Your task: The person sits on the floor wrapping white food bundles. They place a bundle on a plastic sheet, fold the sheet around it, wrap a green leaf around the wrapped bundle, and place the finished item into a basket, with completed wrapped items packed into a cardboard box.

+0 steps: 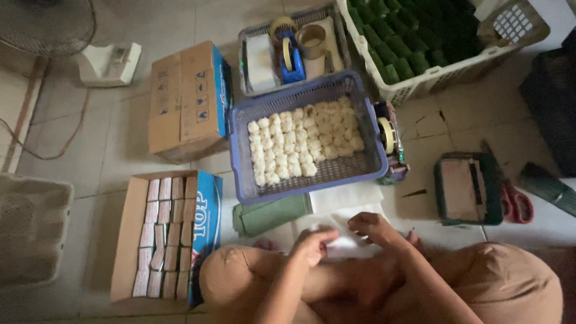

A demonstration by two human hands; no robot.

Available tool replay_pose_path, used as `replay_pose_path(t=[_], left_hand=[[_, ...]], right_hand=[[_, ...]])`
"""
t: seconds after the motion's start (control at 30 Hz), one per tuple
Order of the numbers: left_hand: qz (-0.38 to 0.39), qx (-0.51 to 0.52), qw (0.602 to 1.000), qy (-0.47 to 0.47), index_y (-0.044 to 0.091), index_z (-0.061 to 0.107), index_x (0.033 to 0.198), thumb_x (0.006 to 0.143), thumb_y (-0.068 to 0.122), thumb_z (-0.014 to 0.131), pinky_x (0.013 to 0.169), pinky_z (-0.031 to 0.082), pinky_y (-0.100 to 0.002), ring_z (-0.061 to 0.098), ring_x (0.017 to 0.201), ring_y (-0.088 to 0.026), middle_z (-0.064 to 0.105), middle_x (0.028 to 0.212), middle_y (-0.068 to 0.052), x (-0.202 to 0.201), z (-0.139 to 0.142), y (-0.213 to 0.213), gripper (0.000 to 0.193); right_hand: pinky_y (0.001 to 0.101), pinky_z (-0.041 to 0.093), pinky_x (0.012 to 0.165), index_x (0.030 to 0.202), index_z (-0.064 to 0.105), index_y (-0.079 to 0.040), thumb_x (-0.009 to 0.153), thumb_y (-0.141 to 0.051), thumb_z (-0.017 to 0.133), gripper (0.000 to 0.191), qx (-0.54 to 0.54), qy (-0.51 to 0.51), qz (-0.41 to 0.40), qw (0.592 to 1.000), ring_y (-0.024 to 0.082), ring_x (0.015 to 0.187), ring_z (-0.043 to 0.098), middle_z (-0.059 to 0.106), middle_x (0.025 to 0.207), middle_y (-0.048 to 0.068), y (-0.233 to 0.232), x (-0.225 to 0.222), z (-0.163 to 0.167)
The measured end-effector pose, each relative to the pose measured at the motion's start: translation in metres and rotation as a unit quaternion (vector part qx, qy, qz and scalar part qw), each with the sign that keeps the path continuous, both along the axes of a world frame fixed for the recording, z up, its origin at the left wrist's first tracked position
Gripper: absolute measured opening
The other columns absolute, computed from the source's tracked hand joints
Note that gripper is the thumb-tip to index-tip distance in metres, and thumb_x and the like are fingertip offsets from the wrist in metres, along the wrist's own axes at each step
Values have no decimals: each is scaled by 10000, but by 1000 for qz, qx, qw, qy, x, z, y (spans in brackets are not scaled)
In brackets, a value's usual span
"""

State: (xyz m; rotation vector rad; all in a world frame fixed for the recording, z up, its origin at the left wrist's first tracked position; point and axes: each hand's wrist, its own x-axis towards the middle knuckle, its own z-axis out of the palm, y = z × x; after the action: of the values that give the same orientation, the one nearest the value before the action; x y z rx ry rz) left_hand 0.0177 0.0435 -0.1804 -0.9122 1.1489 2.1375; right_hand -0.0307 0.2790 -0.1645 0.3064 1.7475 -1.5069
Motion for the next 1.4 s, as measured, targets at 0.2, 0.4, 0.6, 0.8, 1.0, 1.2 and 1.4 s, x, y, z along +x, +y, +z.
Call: replay_pose_path(t=[0.2,0.4,0.6,0.8,1.0,1.2,1.4], left_hand=[[438,-151,818,340,17,708,1069,949,-63,605,747,570,-323,690,877,-244,736,1032,-140,-106,113,-107,178],[16,-670,473,572,-32,648,1305,901,-114,500,972,554,-450,688,1140,-380,700,1245,-260,-176,129,-70,438],[-390,-694,478,372,37,745,915,855,15,578,788,584,-513,716,899,-414,724,945,-220,-202,33,-30,178],[-453,-689,480,299,33,753,880,743,84,808,822,595,-467,725,924,-397,732,943,-227,-217,10,-21,156],[-466,-651,523,292,29,757,873,659,114,889,812,579,-446,715,902,-369,723,932,-214,-239,27,-29,265],[-186,-175,945,202,33,753,1019,811,140,822,718,577,-346,722,831,-213,764,958,-118,-220,57,-62,245],[-72,-46,941,327,-6,644,1086,894,79,818,873,610,-375,717,940,-215,728,1037,-112,-122,117,-26,272]], right_hand=[[368,607,758,1146,730,-37,886,-279,716,356,-79,45,-72,993,207,902,723,758,1041,84,2,-13,-11],[355,609,734,1115,749,-40,875,-282,719,342,-15,102,-56,993,190,844,723,781,1004,87,-5,-16,-10],[346,616,712,1098,754,-34,866,-306,726,358,23,159,-23,987,167,814,729,806,989,73,-3,-18,-6],[347,601,723,1102,756,-71,861,-311,729,341,38,126,-2,991,178,779,727,813,949,65,-10,-22,-11],[324,575,752,1065,773,-80,853,-307,737,313,90,176,25,980,161,783,730,812,911,53,-12,-24,-2],[337,587,751,1102,781,-81,883,-258,728,287,60,162,-6,985,198,793,723,785,873,78,-14,-20,48],[321,605,795,1286,653,-34,817,-100,765,486,-19,445,-168,880,159,976,686,661,1221,103,-43,-3,134]])
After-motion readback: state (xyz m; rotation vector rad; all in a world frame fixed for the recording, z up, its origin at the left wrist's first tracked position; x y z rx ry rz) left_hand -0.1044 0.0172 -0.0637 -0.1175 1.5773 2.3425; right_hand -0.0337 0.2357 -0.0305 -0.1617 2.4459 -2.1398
